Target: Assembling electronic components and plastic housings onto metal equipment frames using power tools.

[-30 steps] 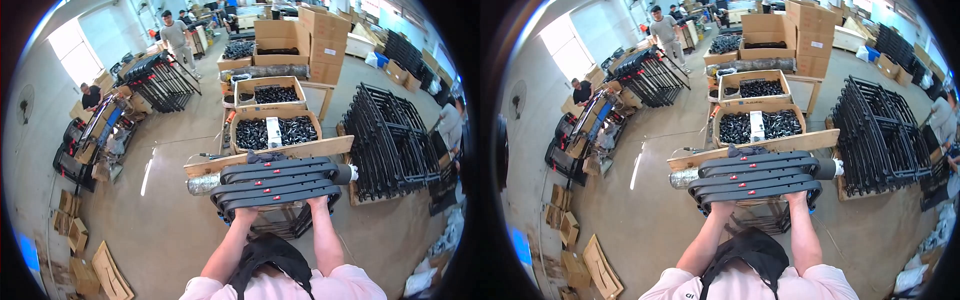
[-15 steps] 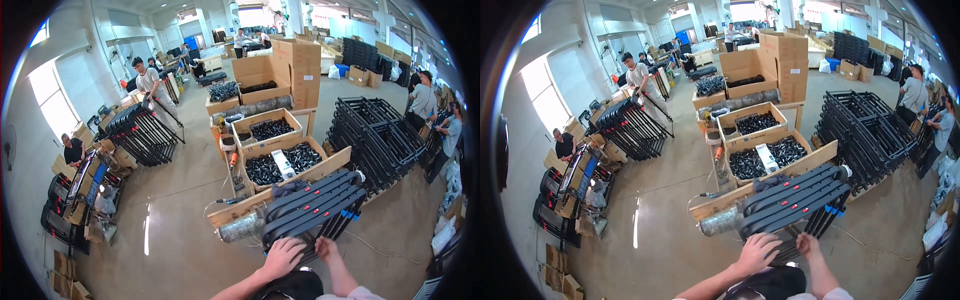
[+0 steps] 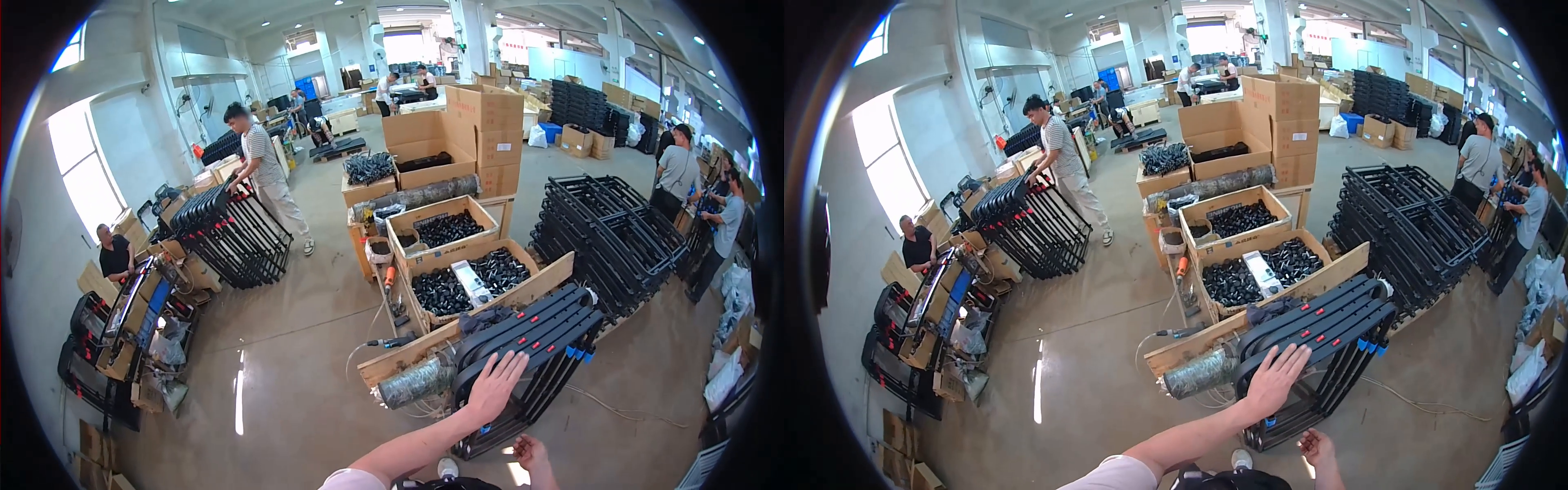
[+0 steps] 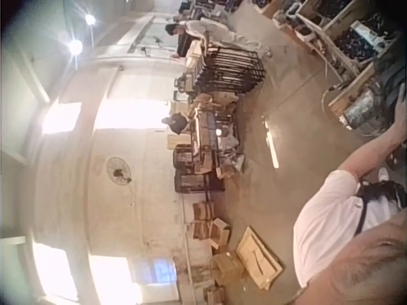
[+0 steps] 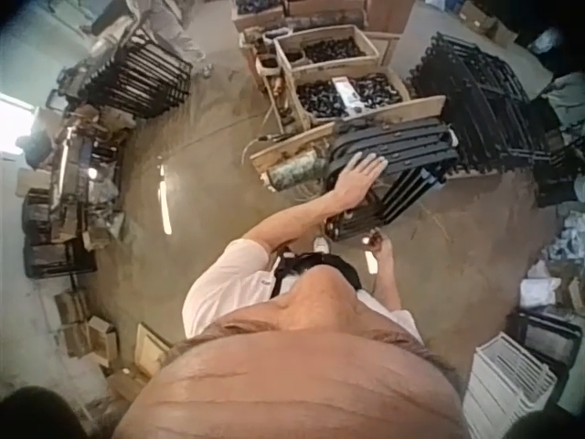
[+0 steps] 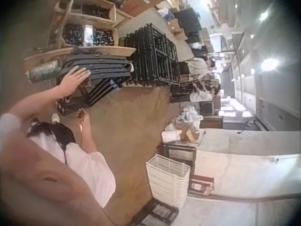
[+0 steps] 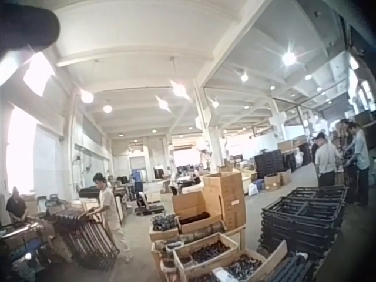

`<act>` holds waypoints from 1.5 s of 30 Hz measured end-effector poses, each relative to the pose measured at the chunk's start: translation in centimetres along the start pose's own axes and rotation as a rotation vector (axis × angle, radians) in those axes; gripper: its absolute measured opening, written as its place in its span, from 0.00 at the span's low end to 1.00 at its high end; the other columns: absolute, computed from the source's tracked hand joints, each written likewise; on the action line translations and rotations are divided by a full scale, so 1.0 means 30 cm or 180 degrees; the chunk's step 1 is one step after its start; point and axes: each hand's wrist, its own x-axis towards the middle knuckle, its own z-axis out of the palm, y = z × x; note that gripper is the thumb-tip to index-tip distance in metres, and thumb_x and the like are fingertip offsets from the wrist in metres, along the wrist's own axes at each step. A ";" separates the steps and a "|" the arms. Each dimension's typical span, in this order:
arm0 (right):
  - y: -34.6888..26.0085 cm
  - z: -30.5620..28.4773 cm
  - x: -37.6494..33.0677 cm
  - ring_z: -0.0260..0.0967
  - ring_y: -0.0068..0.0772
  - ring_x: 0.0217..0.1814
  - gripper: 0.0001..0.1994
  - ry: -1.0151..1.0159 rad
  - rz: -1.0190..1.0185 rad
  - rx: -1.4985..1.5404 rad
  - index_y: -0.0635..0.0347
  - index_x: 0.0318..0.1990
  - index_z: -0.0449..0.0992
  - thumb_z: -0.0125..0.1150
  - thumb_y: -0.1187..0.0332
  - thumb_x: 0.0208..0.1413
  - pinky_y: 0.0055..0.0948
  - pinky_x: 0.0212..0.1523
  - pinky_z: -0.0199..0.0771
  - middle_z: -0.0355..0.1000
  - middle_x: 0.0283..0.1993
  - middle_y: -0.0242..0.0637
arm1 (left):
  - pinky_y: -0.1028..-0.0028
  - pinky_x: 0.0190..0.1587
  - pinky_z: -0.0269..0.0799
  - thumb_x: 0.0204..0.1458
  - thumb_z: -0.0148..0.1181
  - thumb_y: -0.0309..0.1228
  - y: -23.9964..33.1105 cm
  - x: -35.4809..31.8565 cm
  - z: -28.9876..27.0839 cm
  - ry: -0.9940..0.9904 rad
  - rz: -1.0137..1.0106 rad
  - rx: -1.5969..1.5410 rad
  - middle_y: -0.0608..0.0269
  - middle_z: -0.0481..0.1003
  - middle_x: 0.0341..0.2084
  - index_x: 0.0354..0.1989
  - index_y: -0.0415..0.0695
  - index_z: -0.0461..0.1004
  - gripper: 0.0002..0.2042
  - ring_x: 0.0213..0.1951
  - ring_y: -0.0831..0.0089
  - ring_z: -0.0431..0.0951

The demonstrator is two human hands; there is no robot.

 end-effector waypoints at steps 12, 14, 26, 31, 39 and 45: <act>0.303 0.043 0.348 0.74 0.35 0.41 0.21 0.0110 0.1137 -0.0125 0.52 0.39 0.77 0.57 0.42 0.62 0.40 0.38 0.74 0.77 0.37 0.33 | 0.61 0.67 0.67 0.54 0.53 0.28 0.161 0.045 -0.016 -0.0092 0.0454 -0.0131 0.48 0.66 0.67 0.74 0.39 0.57 0.35 0.69 0.58 0.67; 0.353 0.067 0.351 0.74 0.35 0.41 0.21 0.0129 0.1240 -0.0113 0.52 0.39 0.77 0.57 0.42 0.62 0.40 0.38 0.74 0.77 0.37 0.33 | 0.61 0.55 0.74 0.55 0.55 0.29 0.187 0.057 -0.081 -0.1029 -0.0094 -0.0464 0.49 0.72 0.57 0.75 0.39 0.55 0.36 0.57 0.57 0.76; 0.347 0.074 0.286 0.73 0.38 0.38 0.21 0.1015 0.0164 0.0821 0.55 0.38 0.79 0.57 0.45 0.62 0.41 0.38 0.74 0.77 0.35 0.34 | 0.51 0.30 0.78 0.55 0.60 0.27 0.089 0.053 0.037 -0.1044 -0.0501 -0.1800 0.44 0.78 0.26 0.45 0.36 0.62 0.15 0.30 0.45 0.82; 0.348 0.137 0.219 0.73 0.39 0.36 0.21 0.1398 -0.0518 0.1068 0.57 0.38 0.79 0.58 0.47 0.62 0.42 0.38 0.74 0.76 0.34 0.35 | 0.49 0.34 0.78 0.54 0.60 0.28 -0.085 -0.009 -0.074 -0.1034 -0.0308 -0.2423 0.41 0.79 0.30 0.52 0.36 0.64 0.19 0.33 0.40 0.81; 0.499 0.408 -0.033 0.72 0.41 0.34 0.20 0.1940 -0.1698 0.1472 0.59 0.37 0.80 0.58 0.48 0.62 0.42 0.38 0.75 0.76 0.32 0.35 | 0.52 0.41 0.75 0.59 0.62 0.33 -0.636 -0.266 -0.419 -0.0855 0.0092 -0.3869 0.42 0.79 0.37 0.60 0.43 0.66 0.22 0.41 0.40 0.79; 0.677 0.702 -0.293 0.71 0.42 0.32 0.20 0.2295 -0.2391 0.2015 0.60 0.37 0.81 0.58 0.50 0.62 0.43 0.38 0.75 0.75 0.31 0.36 | 0.63 0.50 0.74 0.61 0.63 0.35 -1.185 -0.365 -0.526 -0.0438 -0.0388 -0.4189 0.47 0.78 0.42 0.59 0.40 0.69 0.20 0.44 0.60 0.80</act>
